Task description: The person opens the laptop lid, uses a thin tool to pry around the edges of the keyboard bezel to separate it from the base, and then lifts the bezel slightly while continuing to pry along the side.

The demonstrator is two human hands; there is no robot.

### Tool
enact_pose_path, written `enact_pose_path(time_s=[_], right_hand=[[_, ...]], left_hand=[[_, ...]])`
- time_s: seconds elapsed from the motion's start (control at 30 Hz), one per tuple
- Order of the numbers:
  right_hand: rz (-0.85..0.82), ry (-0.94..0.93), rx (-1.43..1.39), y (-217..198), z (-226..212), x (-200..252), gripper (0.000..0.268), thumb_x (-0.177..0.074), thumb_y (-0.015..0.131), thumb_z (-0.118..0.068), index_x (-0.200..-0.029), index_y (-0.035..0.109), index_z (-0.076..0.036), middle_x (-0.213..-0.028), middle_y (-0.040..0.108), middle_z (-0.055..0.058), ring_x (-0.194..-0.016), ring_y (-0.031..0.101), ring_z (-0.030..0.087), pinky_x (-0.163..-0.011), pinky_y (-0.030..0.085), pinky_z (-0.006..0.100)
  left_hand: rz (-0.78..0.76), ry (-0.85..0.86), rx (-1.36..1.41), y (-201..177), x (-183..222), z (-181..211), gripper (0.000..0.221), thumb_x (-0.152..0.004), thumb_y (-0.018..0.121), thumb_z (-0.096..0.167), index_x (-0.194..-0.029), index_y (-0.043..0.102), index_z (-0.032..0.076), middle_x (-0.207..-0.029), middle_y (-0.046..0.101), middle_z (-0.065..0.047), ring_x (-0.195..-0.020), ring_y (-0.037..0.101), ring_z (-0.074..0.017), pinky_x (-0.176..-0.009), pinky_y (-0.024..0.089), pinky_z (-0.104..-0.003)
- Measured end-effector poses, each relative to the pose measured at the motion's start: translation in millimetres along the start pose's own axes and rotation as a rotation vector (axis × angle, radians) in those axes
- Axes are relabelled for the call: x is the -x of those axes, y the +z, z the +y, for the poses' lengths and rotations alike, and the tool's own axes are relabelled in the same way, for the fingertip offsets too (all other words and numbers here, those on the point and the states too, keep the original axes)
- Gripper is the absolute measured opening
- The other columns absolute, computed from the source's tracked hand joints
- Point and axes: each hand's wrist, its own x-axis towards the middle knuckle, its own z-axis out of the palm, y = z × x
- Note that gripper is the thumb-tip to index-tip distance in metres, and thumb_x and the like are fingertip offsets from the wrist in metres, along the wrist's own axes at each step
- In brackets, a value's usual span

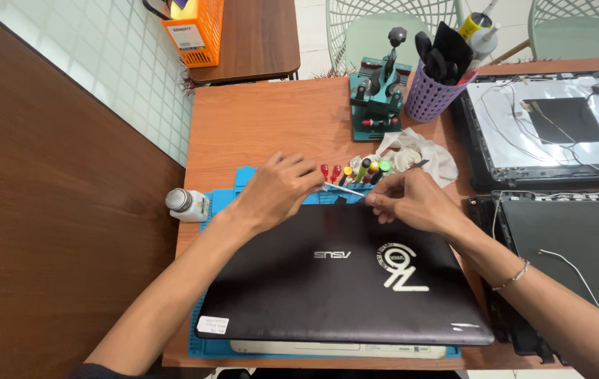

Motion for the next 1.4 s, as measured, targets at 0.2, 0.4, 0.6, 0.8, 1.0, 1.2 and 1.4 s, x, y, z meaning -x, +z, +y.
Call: enact_pose_path(time_s=[0.2, 0.4, 0.6, 0.8, 1.0, 1.2, 1.4], right_hand=[[0.022, 0.046, 0.042, -2, -7, 0, 0.023, -0.090, 0.072, -0.019, -0.091, 0.078, 0.003, -0.073, 0.076, 0.009, -0.062, 0.073, 0.014, -0.059, 0.060, 0.028], [0.069, 0.034, 0.110, -4, -17, 7, 0.023, -0.091, 0.071, -0.019, -0.091, 0.077, 0.003, -0.073, 0.077, 0.009, -0.064, 0.075, 0.014, -0.061, 0.060, 0.029], [0.070, 0.054, 0.118, -4, -24, 11, 0.022, -0.091, 0.070, -0.020, -0.092, 0.077, 0.002, -0.072, 0.078, 0.008, -0.065, 0.076, 0.013, -0.062, 0.060, 0.029], [0.069, 0.078, 0.120, -6, -26, 11, 0.023, -0.090, 0.071, -0.021, -0.091, 0.077, 0.001, -0.072, 0.078, 0.008, -0.065, 0.076, 0.013, -0.063, 0.060, 0.029], [0.064, 0.075, 0.103, -6, -22, 9, 0.023, -0.091, 0.071, -0.020, -0.091, 0.077, 0.001, -0.072, 0.078, 0.008, -0.065, 0.075, 0.013, -0.063, 0.061, 0.029], [0.068, 0.068, 0.086, -7, -17, 9, 0.022, -0.091, 0.070, -0.019, -0.091, 0.077, 0.002, -0.073, 0.077, 0.008, -0.066, 0.075, 0.013, -0.063, 0.061, 0.029], [0.083, 0.057, 0.126, -7, -17, 13, 0.022, -0.091, 0.071, -0.020, -0.091, 0.077, 0.002, -0.073, 0.078, 0.008, -0.066, 0.075, 0.013, -0.063, 0.061, 0.028]], left_hand=[[-0.094, -0.194, 0.262, -2, 10, -18, 0.006, -0.087, 0.072, 0.013, -0.090, 0.071, 0.007, -0.090, 0.070, -0.008, -0.089, 0.066, -0.0307, -0.078, 0.051, -0.042], [-0.388, -0.489, 0.399, 28, 15, -42, 0.010, -0.087, 0.071, 0.013, -0.094, 0.075, 0.006, -0.092, 0.075, -0.012, -0.088, 0.070, -0.0328, -0.076, 0.054, -0.043], [-0.416, -0.414, 0.351, 61, 13, -52, 0.012, -0.088, 0.072, 0.017, -0.096, 0.074, 0.008, -0.087, 0.074, -0.013, -0.083, 0.070, -0.0345, -0.072, 0.054, -0.046], [-0.383, -0.413, 0.324, 62, 5, -53, 0.022, -0.084, 0.077, 0.023, -0.093, 0.065, 0.008, -0.075, 0.070, -0.011, -0.075, 0.067, -0.0365, -0.064, 0.050, -0.049], [-0.351, -0.486, 0.313, 59, 4, -57, 0.031, -0.077, 0.084, 0.031, -0.081, 0.065, 0.007, -0.069, 0.068, -0.012, -0.072, 0.067, -0.0359, -0.063, 0.049, -0.049], [-0.336, -0.501, 0.366, 60, 17, -63, 0.030, -0.081, 0.082, 0.033, -0.086, 0.073, 0.004, -0.074, 0.072, -0.014, -0.073, 0.070, -0.0341, -0.067, 0.053, -0.046], [-0.192, -0.530, 0.340, 26, 26, -62, 0.023, -0.092, 0.066, 0.022, -0.103, 0.077, 0.006, -0.091, 0.075, -0.016, -0.084, 0.071, -0.0355, -0.076, 0.054, -0.044]])
